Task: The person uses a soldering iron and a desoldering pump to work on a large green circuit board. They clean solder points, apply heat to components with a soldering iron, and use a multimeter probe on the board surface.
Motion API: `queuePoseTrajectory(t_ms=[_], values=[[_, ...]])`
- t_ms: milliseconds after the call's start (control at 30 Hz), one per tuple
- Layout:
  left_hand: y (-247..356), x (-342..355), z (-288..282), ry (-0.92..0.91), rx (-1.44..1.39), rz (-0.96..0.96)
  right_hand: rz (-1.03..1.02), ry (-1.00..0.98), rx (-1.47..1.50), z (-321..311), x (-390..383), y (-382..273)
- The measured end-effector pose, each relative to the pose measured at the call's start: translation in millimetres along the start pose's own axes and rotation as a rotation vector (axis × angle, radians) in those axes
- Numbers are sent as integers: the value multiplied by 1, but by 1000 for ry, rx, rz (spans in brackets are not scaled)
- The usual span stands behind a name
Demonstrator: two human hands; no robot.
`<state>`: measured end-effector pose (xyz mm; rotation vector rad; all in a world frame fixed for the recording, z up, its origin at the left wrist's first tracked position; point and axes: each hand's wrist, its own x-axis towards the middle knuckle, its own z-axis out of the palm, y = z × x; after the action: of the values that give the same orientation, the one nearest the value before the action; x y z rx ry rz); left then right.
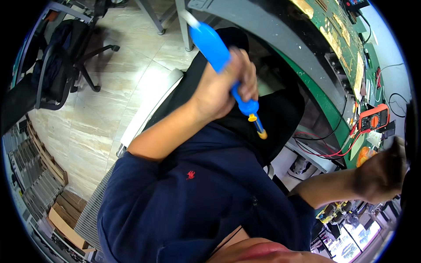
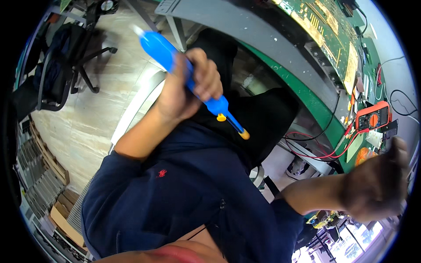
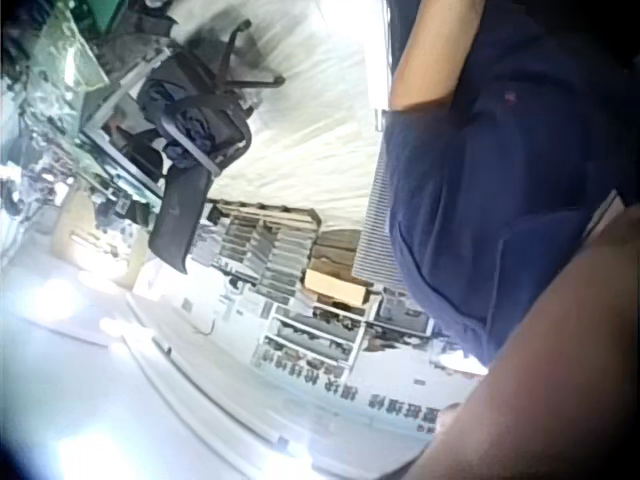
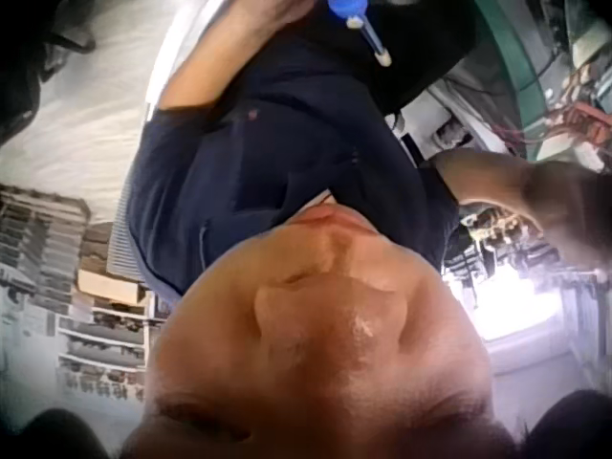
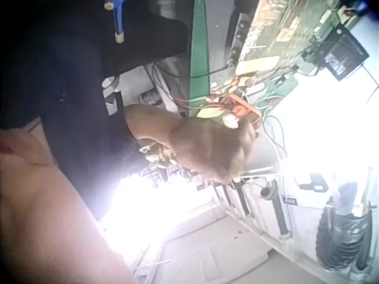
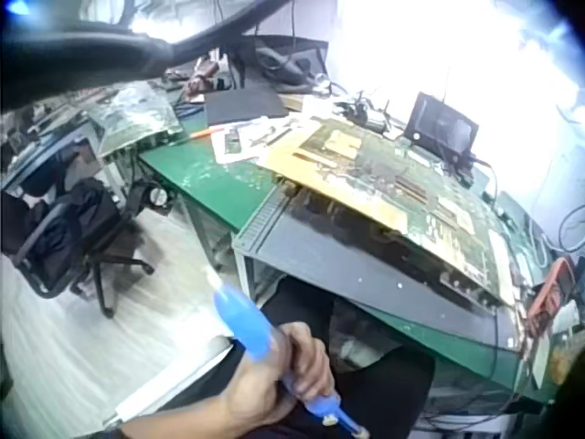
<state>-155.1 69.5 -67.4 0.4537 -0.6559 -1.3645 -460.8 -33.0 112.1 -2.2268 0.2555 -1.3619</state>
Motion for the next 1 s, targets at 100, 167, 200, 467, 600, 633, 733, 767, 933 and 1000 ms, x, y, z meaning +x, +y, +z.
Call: queuePoseTrajectory(t_ms=[100,167,200,467,600,633,733,767,933,1000], values=[[37,-1,2,-24,-382,39,162,-162,-55,97,-50,-6],[58,-8,-9,-50,-521,85,304,-260,72,138,-63,-9],[62,-8,-8,-40,-576,89,377,-181,127,153,-74,-15],[84,-10,26,409,-451,132,538,-12,82,163,-97,-67],[88,-13,6,84,-716,12,465,16,17,163,-103,-85],[83,-12,8,-19,-722,-18,419,34,25,165,-105,-85],[68,-5,12,-13,-784,-48,293,138,112,178,-101,-72],[61,-6,11,3,-799,-72,279,145,156,184,-102,-66],[27,10,-22,95,-842,-205,473,-158,109,209,-107,-53],[7,18,-49,99,-782,-298,369,-135,-20,236,-127,-36]])
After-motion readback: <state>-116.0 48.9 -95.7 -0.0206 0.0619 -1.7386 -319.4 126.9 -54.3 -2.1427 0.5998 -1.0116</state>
